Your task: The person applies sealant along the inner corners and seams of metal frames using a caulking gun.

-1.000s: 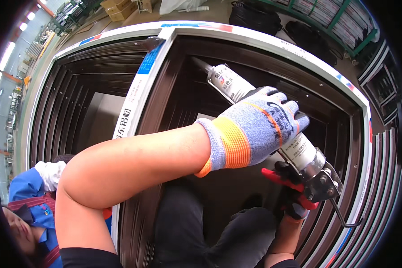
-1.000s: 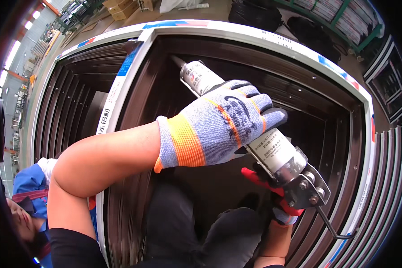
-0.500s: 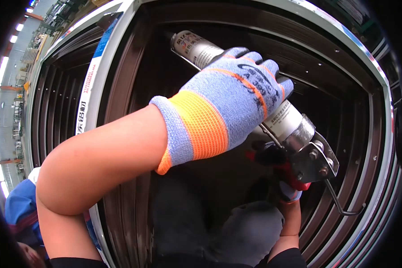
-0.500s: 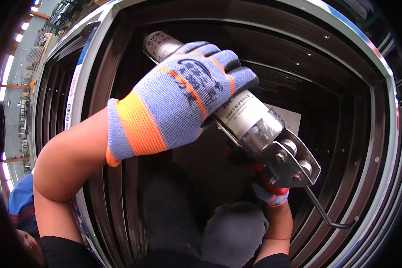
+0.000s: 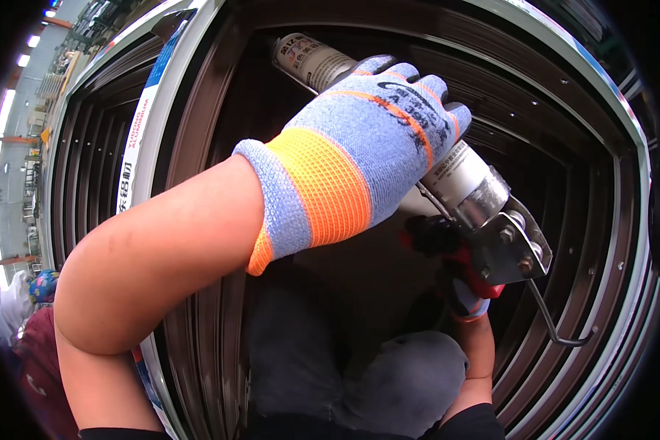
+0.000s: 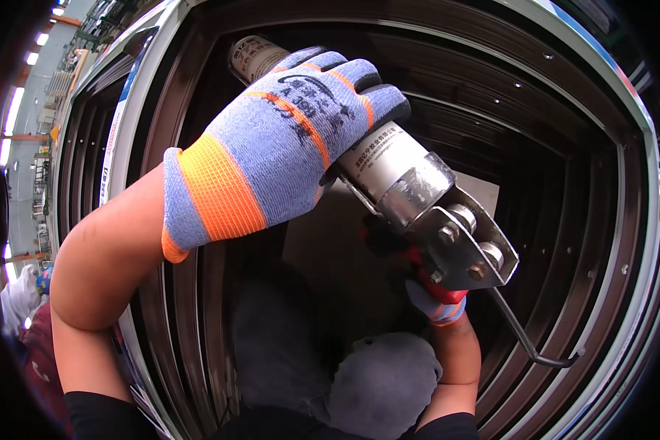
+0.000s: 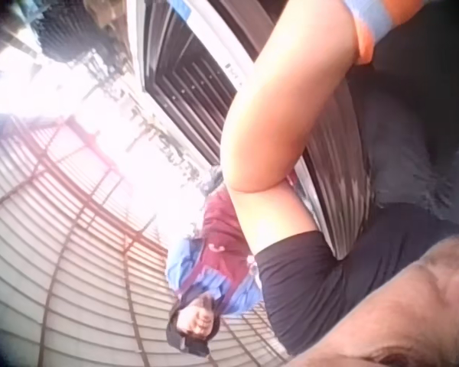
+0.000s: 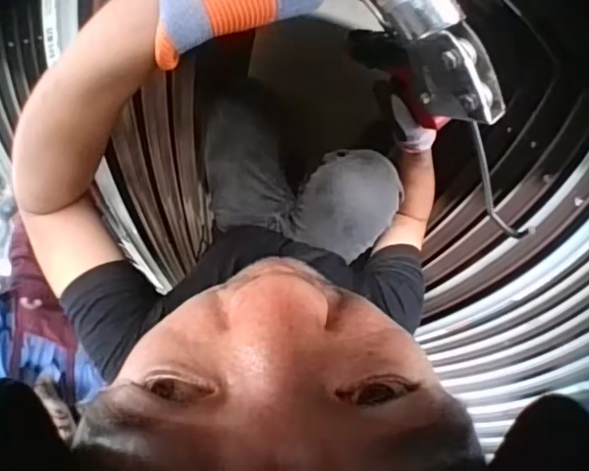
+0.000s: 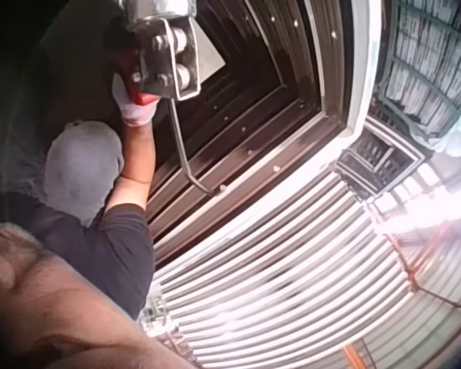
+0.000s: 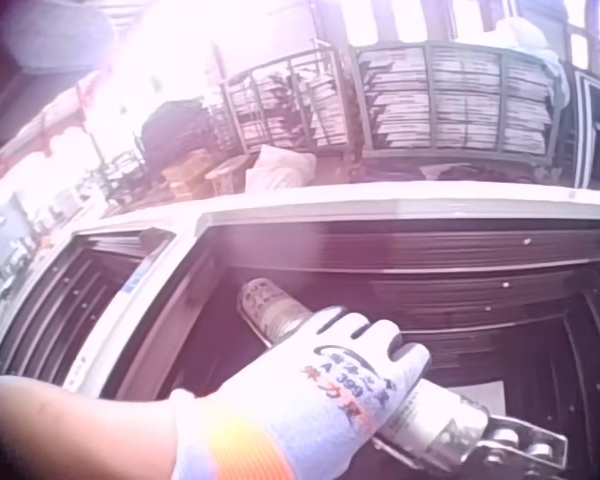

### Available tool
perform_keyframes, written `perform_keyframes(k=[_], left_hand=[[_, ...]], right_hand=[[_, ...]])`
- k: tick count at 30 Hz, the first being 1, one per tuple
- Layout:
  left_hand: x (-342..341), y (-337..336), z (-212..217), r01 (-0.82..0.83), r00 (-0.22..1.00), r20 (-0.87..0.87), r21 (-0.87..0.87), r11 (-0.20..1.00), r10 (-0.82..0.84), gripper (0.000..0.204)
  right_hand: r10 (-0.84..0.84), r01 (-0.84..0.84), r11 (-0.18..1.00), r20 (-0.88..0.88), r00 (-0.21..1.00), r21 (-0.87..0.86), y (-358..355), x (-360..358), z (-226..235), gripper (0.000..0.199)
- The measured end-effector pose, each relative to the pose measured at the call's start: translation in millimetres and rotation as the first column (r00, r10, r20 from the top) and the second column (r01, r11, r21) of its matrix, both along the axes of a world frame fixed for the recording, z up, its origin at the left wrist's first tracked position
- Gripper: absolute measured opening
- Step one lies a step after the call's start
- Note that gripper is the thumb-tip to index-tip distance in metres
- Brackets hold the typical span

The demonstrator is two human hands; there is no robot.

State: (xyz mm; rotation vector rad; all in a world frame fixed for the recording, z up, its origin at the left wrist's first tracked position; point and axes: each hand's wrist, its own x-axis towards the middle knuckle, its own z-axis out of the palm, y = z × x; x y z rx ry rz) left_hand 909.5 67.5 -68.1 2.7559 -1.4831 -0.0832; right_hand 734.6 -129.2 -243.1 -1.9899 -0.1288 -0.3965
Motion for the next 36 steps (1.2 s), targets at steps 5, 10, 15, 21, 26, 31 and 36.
perform_keyframes(k=[5,10,15,21,26,31,36], left_hand=[[-1,-2,0,0.017,1.000,-0.024,-0.009,1.000,-0.017,0.070],[0,-4,-8,0.079,0.996,0.043,-0.075,0.994,-0.076,0.049],[-3,-1,-8,0.109,0.993,0.058,-0.113,0.988,-0.102,0.048],[-4,3,-9,0.096,0.993,0.085,-0.150,0.984,-0.084,0.043],[-5,1,0,0.049,0.998,-0.020,-0.110,0.993,-0.052,0.060],[-5,5,3,0.051,0.998,0.029,-0.085,0.995,-0.049,0.044],[-5,3,2,0.046,0.999,0.016,-0.115,0.992,-0.044,0.044]], right_hand=[[0.015,-0.015,0.999,-0.002,1.000,-0.032,-3,-1,1,0.043],[0.021,-0.021,0.998,-0.004,1.000,-0.064,-6,-6,6,0.044],[0.019,-0.019,0.996,0.001,1.000,-0.093,-10,-12,14,0.044],[0.024,-0.024,0.992,-0.002,1.000,-0.122,-12,-14,16,0.044],[0.036,-0.032,0.984,0.023,0.999,-0.174,-14,-14,23,0.045],[-0.165,0.164,0.983,0.001,0.986,-0.078,-8,-11,10,0.033],[-0.249,0.254,0.947,0.050,0.967,-0.196,-11,-9,30,0.034]])
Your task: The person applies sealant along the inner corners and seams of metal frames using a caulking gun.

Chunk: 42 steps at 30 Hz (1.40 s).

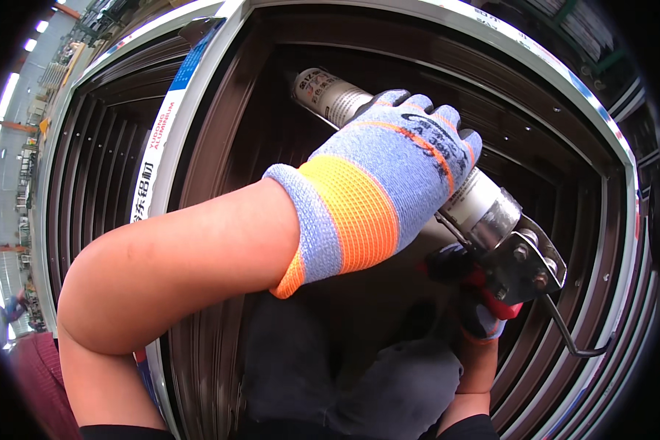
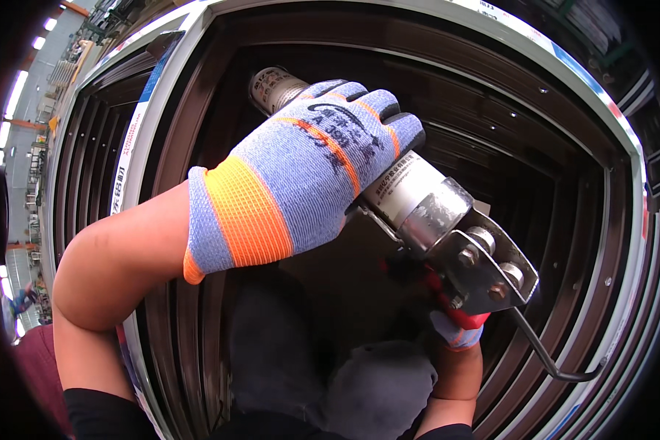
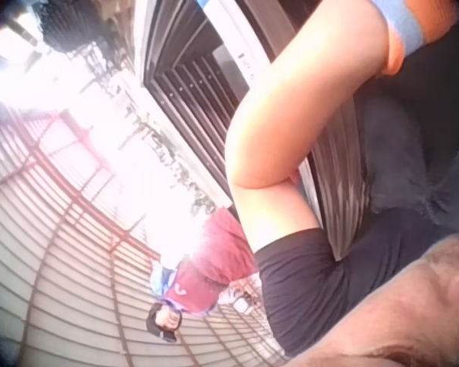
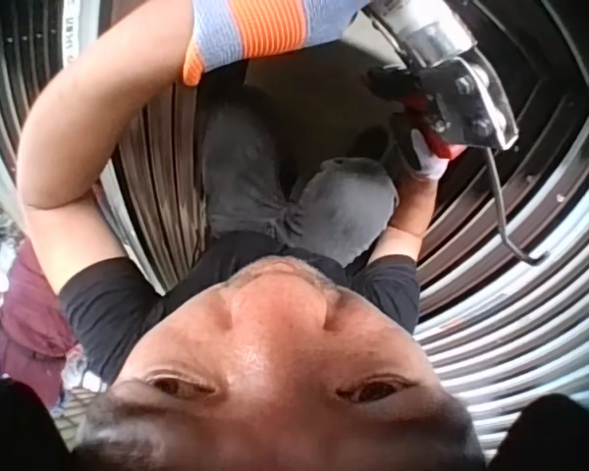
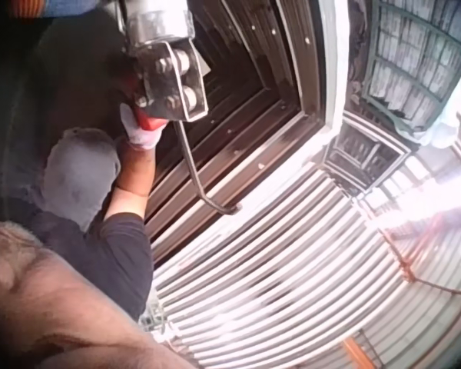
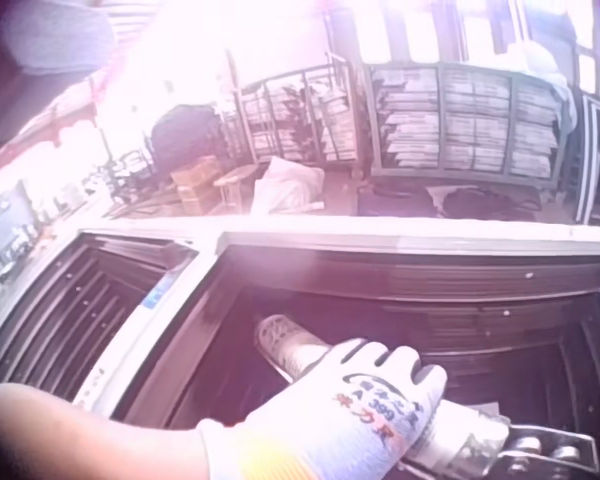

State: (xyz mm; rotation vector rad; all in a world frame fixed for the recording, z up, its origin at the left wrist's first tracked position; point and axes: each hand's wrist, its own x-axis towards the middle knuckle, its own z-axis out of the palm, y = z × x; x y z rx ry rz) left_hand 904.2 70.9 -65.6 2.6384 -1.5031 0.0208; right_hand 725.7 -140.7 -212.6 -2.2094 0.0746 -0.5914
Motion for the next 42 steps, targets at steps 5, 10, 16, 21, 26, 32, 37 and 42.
perform_keyframes(k=[5,10,16,21,26,32,37,42], left_hand=[[-8,6,13,-0.016,0.998,0.062,-0.116,0.993,0.023,0.042],[0,-3,2,-0.019,1.000,0.015,-0.168,0.986,0.022,0.041],[-2,-8,2,0.015,0.999,0.036,-0.148,0.989,-0.010,0.041],[-8,-15,6,0.027,1.000,-0.003,-0.004,1.000,-0.027,0.047],[-3,-11,3,-0.037,0.999,0.012,0.036,0.999,0.037,0.046],[2,-17,5,-0.078,0.997,0.027,0.036,0.996,0.077,0.045],[1,-16,6,-0.089,0.996,0.021,0.037,0.995,0.088,0.046],[-1,-18,6,-0.084,0.996,0.013,0.025,0.996,0.084,0.047]], right_hand=[[0.108,-0.108,0.983,0.004,0.994,0.149,-10,7,25,0.032],[0.082,-0.084,0.988,0.020,0.996,0.133,-23,2,30,0.031],[0.073,-0.073,0.984,0.006,0.997,0.164,-23,-6,25,0.031],[0.120,-0.111,0.976,-0.038,0.992,0.189,-8,-12,4,0.030],[0.204,-0.183,0.954,-0.067,0.977,0.237,3,-8,-11,0.029],[0.227,-0.202,0.953,-0.086,0.970,0.227,-2,-7,-11,0.029],[0.227,-0.189,0.934,-0.096,0.969,0.302,2,4,-11,0.029],[0.234,-0.233,0.972,0.072,0.970,-0.012,4,10,1,0.030]])
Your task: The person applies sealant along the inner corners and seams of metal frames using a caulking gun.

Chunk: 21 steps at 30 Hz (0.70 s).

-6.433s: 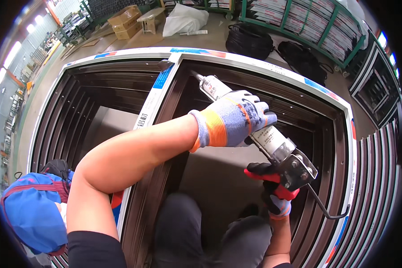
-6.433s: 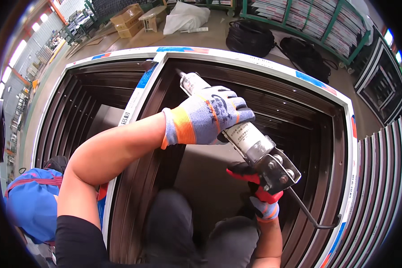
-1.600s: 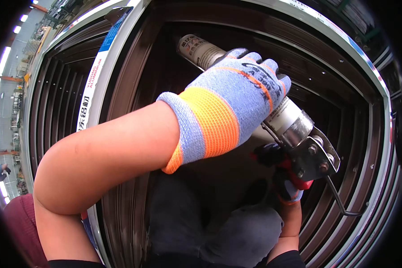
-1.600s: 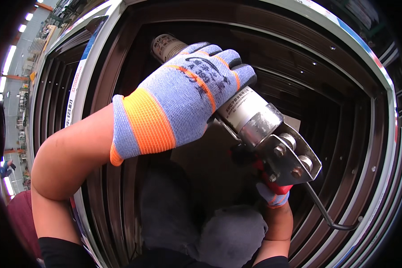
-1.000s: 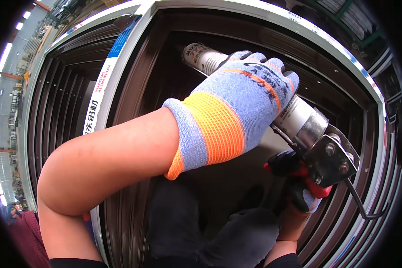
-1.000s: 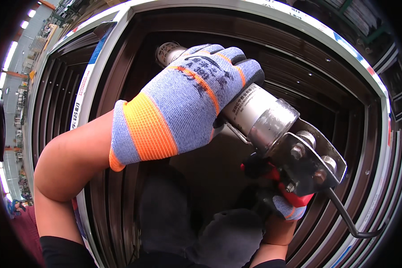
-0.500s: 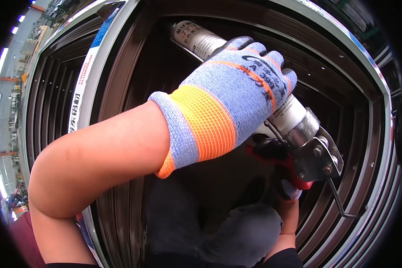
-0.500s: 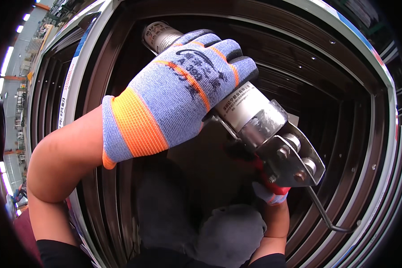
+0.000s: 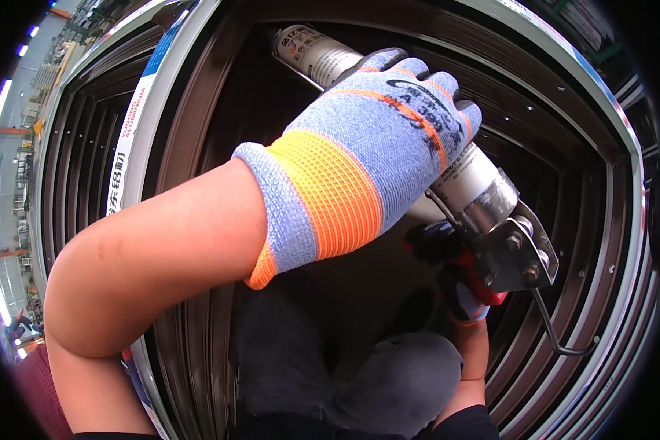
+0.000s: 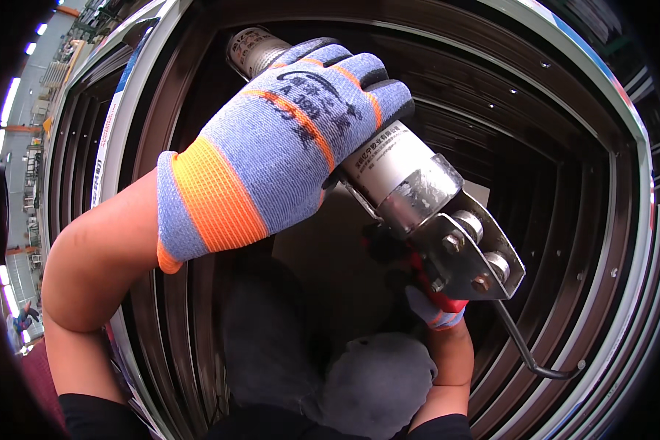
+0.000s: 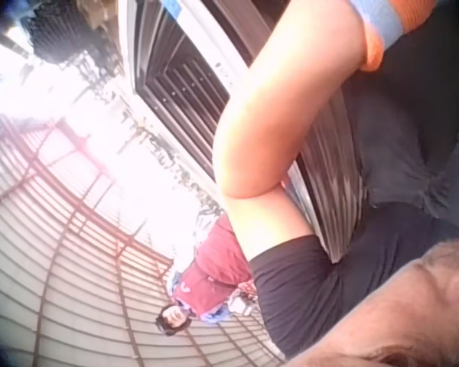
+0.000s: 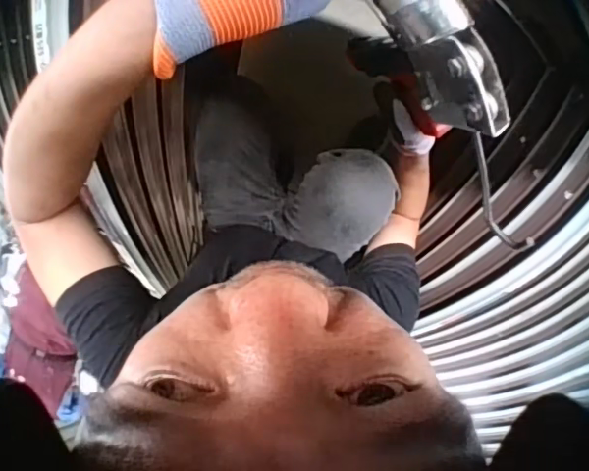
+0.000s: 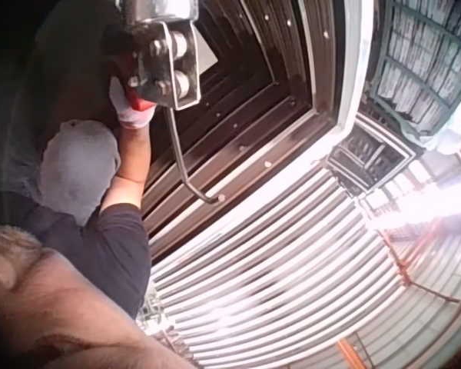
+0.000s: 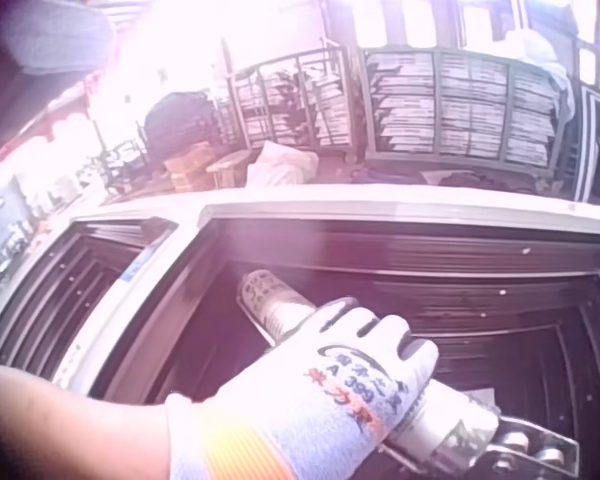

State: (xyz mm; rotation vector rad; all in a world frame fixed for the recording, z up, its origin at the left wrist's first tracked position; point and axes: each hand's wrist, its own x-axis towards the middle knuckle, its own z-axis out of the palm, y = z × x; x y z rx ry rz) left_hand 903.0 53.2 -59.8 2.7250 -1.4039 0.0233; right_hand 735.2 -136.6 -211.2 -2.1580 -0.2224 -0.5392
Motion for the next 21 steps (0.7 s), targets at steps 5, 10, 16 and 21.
perform_keyframes(k=[5,10,16,21], left_hand=[[0,-4,0,0.006,1.000,0.003,-0.028,1.000,-0.006,0.048],[-1,-4,1,0.001,1.000,0.013,-0.052,0.999,0.000,0.049],[-7,-4,-10,0.057,0.998,0.019,-0.089,0.994,-0.056,0.050],[-20,-9,-26,0.189,0.981,-0.010,-0.170,0.967,-0.194,0.042]], right_hand=[[0.027,-0.006,0.990,-0.151,0.988,0.138,-9,-9,-5,0.028],[0.036,0.004,0.979,-0.193,0.981,0.204,-17,-18,-12,0.031],[0.038,0.010,0.973,-0.209,0.977,0.229,-21,-28,-16,0.035],[0.043,0.023,0.964,-0.243,0.969,0.264,-27,-41,-28,0.038]])
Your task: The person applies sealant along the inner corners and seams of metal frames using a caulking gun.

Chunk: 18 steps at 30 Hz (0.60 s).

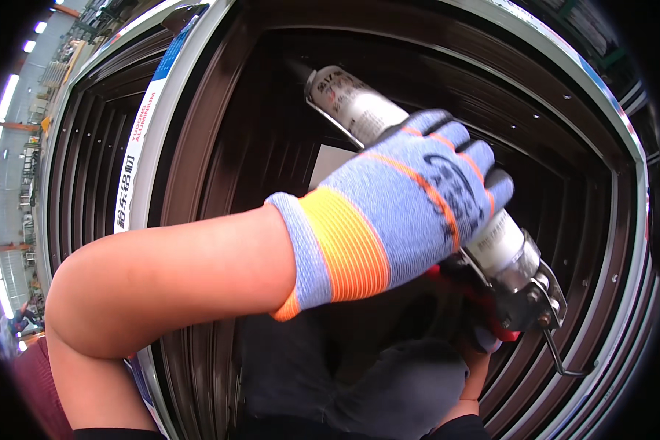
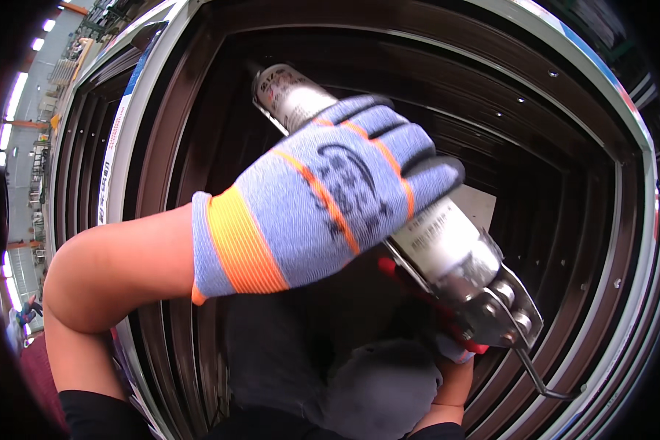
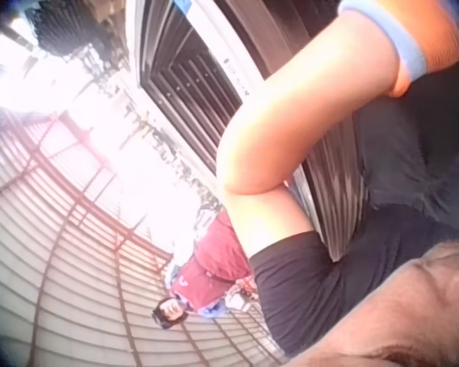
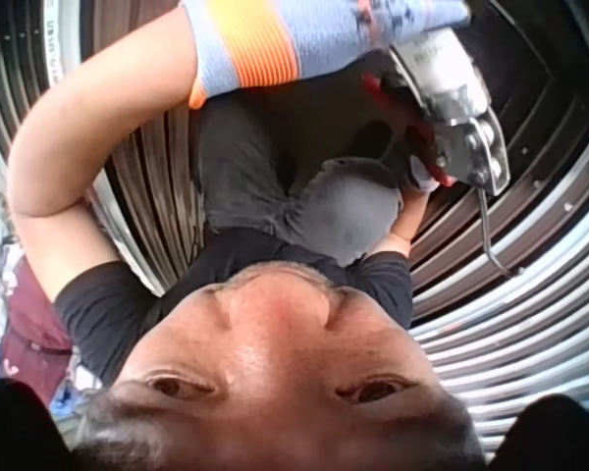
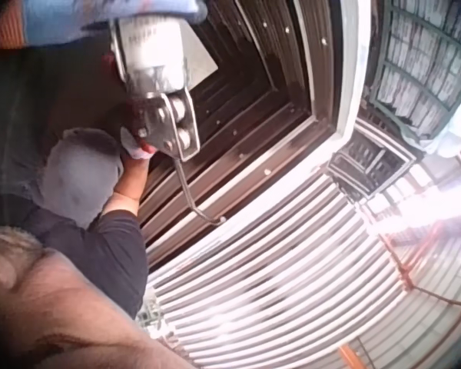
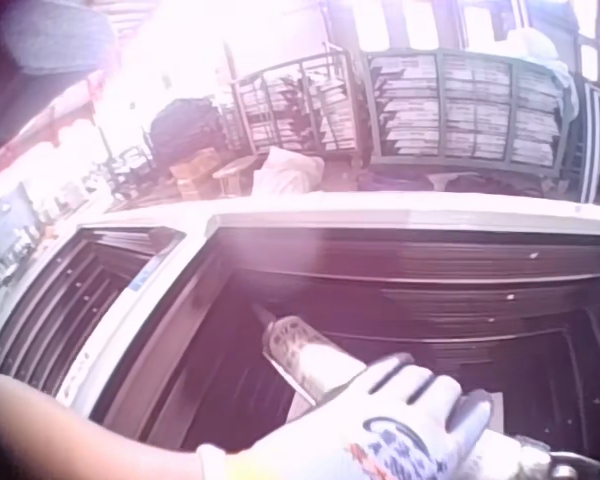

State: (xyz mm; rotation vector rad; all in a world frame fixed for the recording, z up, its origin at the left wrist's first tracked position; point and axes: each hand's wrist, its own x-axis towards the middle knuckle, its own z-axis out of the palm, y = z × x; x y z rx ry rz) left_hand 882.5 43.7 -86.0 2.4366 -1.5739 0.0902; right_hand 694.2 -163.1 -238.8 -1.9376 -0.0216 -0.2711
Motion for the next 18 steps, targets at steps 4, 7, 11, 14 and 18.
perform_keyframes(k=[4,7,11,14,18], left_hand=[[-9,1,-2,-0.003,1.000,-0.005,0.028,1.000,0.003,0.038],[-10,-3,-16,-0.039,0.998,-0.034,0.112,0.993,0.043,0.039],[-15,-7,2,-0.038,0.995,-0.083,0.145,0.989,0.051,0.039],[-33,-15,-10,-0.097,0.995,0.006,0.258,0.961,0.099,0.040],[-39,-21,-2,-0.072,0.997,-0.010,0.270,0.960,0.077,0.039]], right_hand=[[0.015,-0.016,0.999,0.006,1.000,0.032,-2,0,-8,0.040],[0.022,-0.022,0.999,-0.006,1.000,0.028,-9,-4,-17,0.042],[0.052,-0.053,0.999,0.013,0.999,0.015,-18,-1,-12,0.045],[0.087,-0.088,0.995,0.029,0.996,0.055,-13,1,-28,0.046],[0.112,-0.113,0.993,0.036,0.993,0.017,-27,-1,-24,0.049]])
